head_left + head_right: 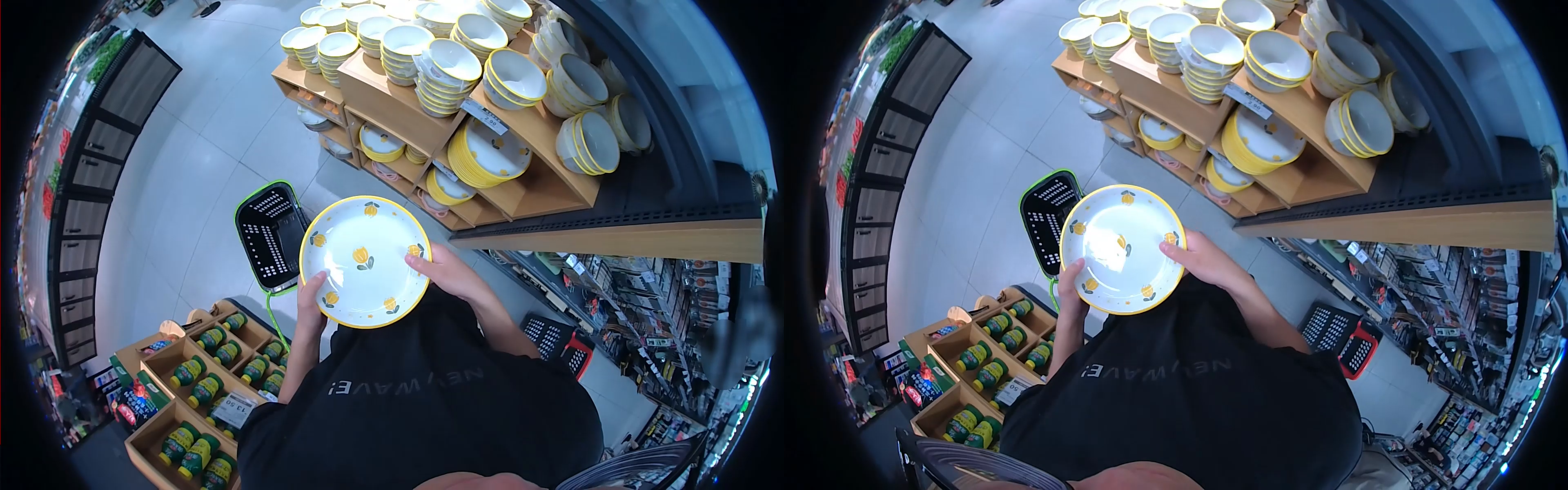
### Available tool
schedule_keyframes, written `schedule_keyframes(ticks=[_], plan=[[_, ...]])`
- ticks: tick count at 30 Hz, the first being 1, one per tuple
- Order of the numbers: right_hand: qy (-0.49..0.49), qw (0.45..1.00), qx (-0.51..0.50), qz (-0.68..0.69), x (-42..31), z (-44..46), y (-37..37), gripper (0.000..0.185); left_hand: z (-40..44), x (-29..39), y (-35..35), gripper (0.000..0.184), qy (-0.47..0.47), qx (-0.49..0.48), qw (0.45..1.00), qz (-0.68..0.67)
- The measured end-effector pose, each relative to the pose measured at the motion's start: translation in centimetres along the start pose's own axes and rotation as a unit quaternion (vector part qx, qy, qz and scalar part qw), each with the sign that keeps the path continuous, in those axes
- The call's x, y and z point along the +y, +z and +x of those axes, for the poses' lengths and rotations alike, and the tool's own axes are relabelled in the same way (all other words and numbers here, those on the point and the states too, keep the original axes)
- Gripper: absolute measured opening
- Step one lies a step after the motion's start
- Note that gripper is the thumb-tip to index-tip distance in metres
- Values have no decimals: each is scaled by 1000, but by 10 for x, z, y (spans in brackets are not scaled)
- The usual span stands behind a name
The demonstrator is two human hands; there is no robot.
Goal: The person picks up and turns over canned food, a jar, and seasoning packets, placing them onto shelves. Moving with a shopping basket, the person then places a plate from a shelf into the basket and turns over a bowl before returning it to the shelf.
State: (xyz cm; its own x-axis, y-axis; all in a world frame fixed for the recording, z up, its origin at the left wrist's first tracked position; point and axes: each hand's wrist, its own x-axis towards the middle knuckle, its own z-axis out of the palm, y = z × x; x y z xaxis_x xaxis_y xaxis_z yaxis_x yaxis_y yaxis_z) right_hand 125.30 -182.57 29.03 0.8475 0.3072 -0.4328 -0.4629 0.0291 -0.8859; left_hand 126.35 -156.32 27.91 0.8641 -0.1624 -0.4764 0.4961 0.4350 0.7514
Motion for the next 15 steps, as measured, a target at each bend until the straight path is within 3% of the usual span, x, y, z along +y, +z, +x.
schedule_keyframes(ticks=[1, 4, 10, 15], plan=[[1, 1000, 0, 1, -5, -1, 3, 38, -1, 3, 0, 47, -5, 15, 999, -50], [50, 998, -15, 45, -13, -5, 12, 37, -2, 7, -8, 49, 7, 3, 1000, -5], [-26, 997, 25, 71, 15, 2, 20, 32, 6, 15, -28, 56, -5, -69, 997, 39], [-73, 993, 71, 53, 25, 5, 28, 29, 6, 16, -31, 53, -13, -59, 998, 35]])
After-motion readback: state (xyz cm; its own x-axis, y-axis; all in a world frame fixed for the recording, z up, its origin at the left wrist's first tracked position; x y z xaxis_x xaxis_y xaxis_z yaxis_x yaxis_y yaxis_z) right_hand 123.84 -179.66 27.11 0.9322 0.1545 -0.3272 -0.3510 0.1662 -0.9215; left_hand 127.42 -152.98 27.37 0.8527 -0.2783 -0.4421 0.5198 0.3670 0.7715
